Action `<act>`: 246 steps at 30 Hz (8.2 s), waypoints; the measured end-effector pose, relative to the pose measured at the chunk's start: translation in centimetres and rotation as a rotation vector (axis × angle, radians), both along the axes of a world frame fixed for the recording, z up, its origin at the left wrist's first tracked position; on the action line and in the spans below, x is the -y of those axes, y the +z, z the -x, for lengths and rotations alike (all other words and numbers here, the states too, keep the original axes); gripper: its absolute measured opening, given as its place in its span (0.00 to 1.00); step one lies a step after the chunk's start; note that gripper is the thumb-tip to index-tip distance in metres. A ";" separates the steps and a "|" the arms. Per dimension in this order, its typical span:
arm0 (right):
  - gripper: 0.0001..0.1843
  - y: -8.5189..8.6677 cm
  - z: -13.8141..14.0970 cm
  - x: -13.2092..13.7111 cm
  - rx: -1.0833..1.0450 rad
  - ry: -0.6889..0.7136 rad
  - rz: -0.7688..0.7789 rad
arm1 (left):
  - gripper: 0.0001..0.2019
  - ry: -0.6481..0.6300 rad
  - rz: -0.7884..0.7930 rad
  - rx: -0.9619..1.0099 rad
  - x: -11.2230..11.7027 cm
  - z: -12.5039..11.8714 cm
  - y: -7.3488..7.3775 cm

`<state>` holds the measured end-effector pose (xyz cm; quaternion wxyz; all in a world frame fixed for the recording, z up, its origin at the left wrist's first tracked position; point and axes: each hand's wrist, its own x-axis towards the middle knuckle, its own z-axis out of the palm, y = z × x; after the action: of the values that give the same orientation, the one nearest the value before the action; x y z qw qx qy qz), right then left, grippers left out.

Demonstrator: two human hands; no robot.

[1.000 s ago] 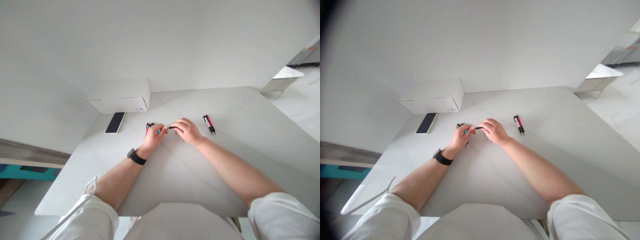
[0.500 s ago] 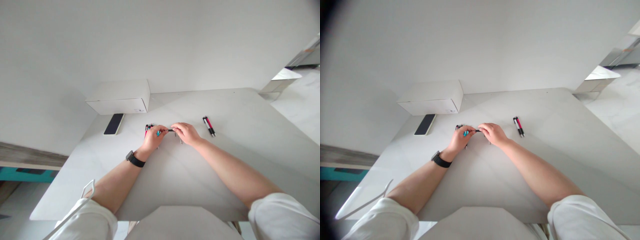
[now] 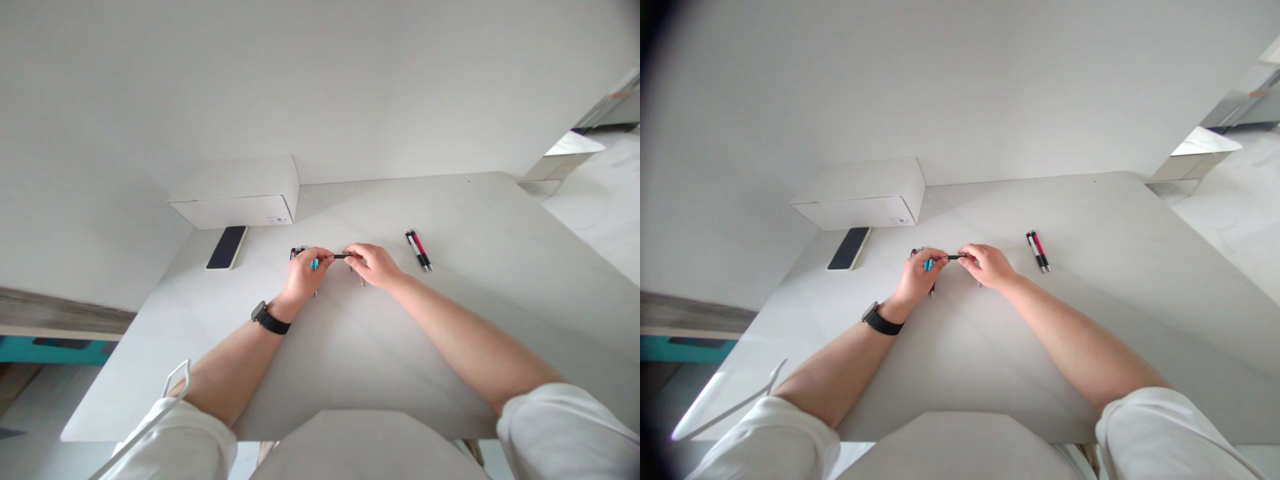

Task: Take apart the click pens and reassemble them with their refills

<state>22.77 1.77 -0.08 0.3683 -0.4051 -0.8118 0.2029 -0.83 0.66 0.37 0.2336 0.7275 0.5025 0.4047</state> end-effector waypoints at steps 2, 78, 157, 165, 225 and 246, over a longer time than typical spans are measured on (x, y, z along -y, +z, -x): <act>0.10 -0.1 0.0 0.0 -0.031 0.020 0.003 | 0.07 0.003 0.005 -0.007 0.0 0.0 -0.1; 0.10 0.3 -0.2 -0.8 -0.317 -0.070 0.323 | 0.08 -0.160 -0.102 -0.183 0.1 -0.2 -0.3; 0.11 6.9 -0.1 2.0 0.153 0.092 0.381 | 0.08 -0.003 -0.132 -0.043 -0.2 -0.3 -0.3; 0.15 5.8 -0.6 0.1 -0.433 -0.047 0.364 | 0.07 -0.122 -0.179 -0.128 0.4 -0.8 0.1; 0.16 5.7 -2.2 0.2 0.589 0.057 0.190 | 0.17 -0.194 -0.211 -0.371 1.4 -1.4 -0.1; 0.10 3.6 -3.4 -1.2 0.599 0.067 0.336 | 0.19 -0.203 0.455 0.988 -1.3 -1.0 -0.8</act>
<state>26.17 2.98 3.54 0.0348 -0.4746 -0.8521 0.2177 0.20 1.94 -0.43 0.6307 0.4269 0.3354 0.5545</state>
